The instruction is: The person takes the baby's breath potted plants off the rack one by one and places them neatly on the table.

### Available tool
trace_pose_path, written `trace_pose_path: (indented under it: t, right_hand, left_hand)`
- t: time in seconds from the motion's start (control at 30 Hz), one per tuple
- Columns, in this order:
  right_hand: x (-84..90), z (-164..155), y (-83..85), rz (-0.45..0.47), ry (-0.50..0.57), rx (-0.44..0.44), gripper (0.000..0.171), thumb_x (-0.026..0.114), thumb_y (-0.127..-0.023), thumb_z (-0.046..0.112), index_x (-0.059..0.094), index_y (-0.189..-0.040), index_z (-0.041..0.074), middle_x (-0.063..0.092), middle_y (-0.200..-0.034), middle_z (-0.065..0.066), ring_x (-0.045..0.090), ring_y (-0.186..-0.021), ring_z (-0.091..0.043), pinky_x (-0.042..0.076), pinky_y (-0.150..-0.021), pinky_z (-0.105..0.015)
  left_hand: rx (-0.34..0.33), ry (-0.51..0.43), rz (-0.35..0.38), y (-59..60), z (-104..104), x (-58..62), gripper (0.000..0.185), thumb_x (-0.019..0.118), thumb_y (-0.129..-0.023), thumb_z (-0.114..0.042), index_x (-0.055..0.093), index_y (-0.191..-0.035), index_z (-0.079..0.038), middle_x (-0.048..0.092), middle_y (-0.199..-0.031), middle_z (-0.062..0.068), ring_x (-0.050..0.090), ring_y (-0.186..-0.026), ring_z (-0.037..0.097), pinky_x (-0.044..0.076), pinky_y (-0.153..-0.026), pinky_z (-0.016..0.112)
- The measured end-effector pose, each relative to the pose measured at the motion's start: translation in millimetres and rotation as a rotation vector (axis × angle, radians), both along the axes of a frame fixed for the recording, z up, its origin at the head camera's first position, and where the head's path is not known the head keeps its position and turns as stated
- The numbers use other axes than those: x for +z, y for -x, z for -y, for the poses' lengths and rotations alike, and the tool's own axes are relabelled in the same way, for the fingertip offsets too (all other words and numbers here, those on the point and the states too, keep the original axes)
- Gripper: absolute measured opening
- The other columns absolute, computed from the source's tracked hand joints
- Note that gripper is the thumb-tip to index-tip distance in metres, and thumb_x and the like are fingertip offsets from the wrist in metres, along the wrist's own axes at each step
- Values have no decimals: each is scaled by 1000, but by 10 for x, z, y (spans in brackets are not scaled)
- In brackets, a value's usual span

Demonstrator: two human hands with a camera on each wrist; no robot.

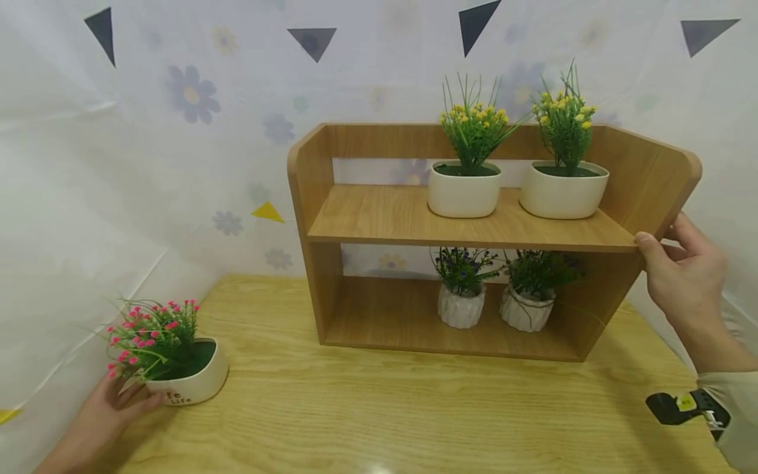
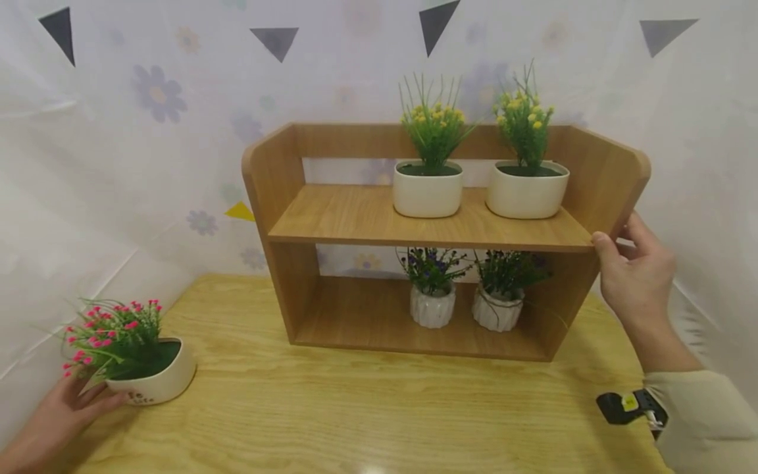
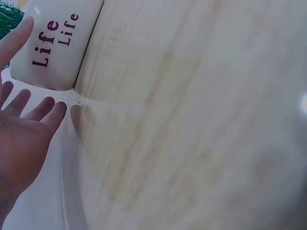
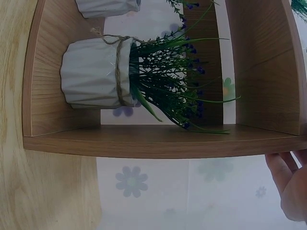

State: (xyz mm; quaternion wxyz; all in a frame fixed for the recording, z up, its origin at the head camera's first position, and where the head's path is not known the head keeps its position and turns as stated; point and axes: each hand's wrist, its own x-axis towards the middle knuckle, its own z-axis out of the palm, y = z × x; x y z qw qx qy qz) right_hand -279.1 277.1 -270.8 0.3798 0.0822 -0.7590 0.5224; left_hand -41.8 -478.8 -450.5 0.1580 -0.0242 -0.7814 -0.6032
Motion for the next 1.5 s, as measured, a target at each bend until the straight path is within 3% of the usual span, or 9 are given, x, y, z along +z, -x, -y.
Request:
trace_pose_path:
  t: [0.07, 0.27, 0.5, 0.7, 0.83, 1.1, 1.2, 1.33, 1.5]
  right_hand:
    - [1, -7, -4, 4, 3, 1, 46, 64, -92, -2, 66, -135, 12, 62, -92, 8, 65, -74, 7, 50, -64, -7]
    - [-2, -21, 0, -11, -3, -1, 44, 64, -92, -2, 66, -134, 11, 62, -92, 8, 65, -74, 8, 50, -64, -7]
    - [-17, 4, 23, -32, 4, 12, 42, 66, -91, -2, 67, -132, 8, 63, -91, 9, 65, -75, 8, 50, -64, -8]
    - [-5, -3, -4, -21, -4, -10, 43, 69, -91, 1, 68, -132, 11, 63, -91, 10, 64, -75, 9, 49, -64, -6]
    - [2, -9, -10, -16, 4, -8, 42, 68, -91, 1, 67, -132, 11, 63, -92, 8, 64, -75, 7, 50, -64, -7]
    - [-19, 14, 1, -30, 9, 17, 42, 67, -91, -2, 67, -132, 6, 63, -92, 6, 66, -75, 5, 51, -61, -9]
    - [-18, 5, -4, -32, -8, -3, 42, 67, -91, 0, 67, -132, 7, 62, -91, 7, 65, -75, 6, 50, -61, -8]
    - [-21, -14, -18, -44, -30, -24, 42, 68, -92, 2, 66, -134, 9, 62, -92, 9, 63, -76, 7, 49, -63, -7]
    - [-52, 7, -20, -90, -44, -14, 43, 69, -91, 0, 66, -133, 7, 64, -95, 10, 64, -76, 7, 49, -66, -7]
  left_hand:
    - [5, -32, 18, -39, -8, -10, 95, 59, -92, 17, 14, -162, -28, 36, -143, -17, 48, -111, -17, 49, -85, 10]
    - [128, 57, 169, -182, -61, 21, 89, 64, -97, 1, 10, -162, -26, 30, -146, -12, 44, -106, -23, 50, -79, 10]
    - [241, -96, 173, -349, -162, 15, 61, 71, -90, 6, 45, -129, -34, 53, -112, -28, 59, -93, -12, 57, -68, 21]
    - [286, -117, 317, -397, -291, -19, 42, 73, -91, -3, 57, -115, -34, 61, -99, -25, 64, -85, -3, 59, -64, 32]
    - [152, -183, 228, -369, -397, -77, 48, 66, -92, 8, 61, -121, -30, 65, -108, -17, 67, -91, 4, 60, -65, 37]
    - [-329, -181, -6, -237, -589, -48, 71, 46, -92, 26, 47, -146, -20, 61, -134, -10, 65, -113, 11, 60, -79, 37]
    - [-362, -219, 25, -166, -711, 1, 70, 46, -93, 24, 46, -147, -21, 61, -135, -10, 64, -115, 11, 59, -82, 38]
    - [-316, -210, 129, -59, -902, 91, 62, 51, -97, 14, 50, -142, -28, 63, -130, -14, 65, -112, 9, 59, -81, 38]
    - [-401, -215, 66, 91, -1164, 146, 63, 50, -96, 16, 51, -143, -27, 63, -130, -11, 65, -113, 13, 59, -81, 40]
